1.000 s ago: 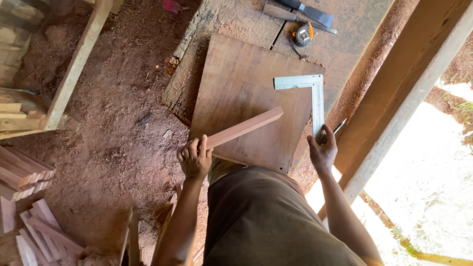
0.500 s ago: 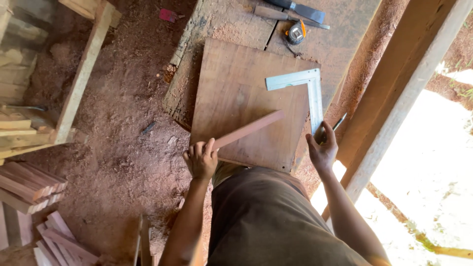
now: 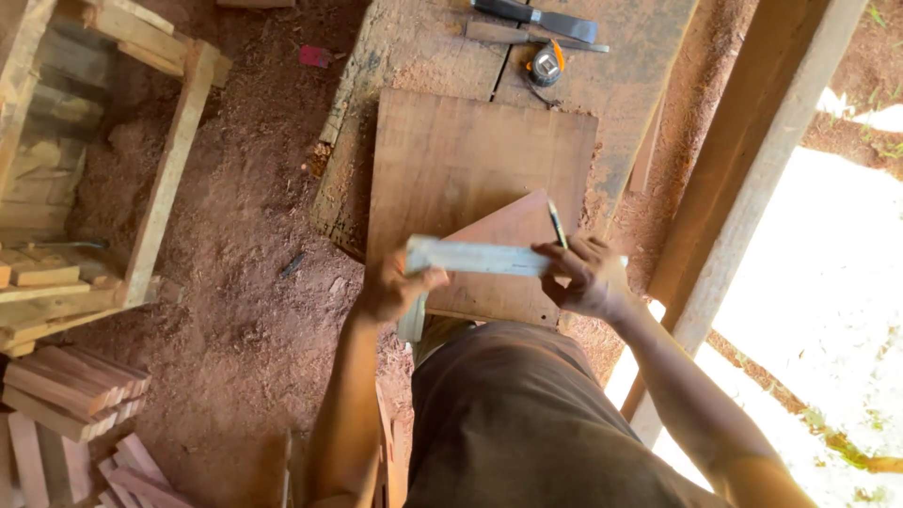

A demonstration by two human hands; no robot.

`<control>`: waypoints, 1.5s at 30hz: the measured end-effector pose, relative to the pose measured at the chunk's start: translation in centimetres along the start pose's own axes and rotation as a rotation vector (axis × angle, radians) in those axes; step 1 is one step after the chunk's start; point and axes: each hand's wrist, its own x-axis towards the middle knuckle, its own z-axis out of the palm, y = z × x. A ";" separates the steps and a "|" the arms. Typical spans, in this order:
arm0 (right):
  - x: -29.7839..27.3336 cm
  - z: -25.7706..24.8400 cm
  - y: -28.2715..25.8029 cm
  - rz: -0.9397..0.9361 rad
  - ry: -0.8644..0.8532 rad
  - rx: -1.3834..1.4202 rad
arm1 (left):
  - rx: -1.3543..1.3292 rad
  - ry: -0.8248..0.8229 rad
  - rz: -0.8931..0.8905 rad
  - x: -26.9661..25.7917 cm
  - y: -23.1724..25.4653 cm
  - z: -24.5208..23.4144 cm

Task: Marking wood planks for layout using a try square and a pencil.

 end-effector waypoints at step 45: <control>-4.5 9.2 0.5 1.043 0.375 0.758 | 0.952 -0.198 0.101 8.3 -12.3 6.1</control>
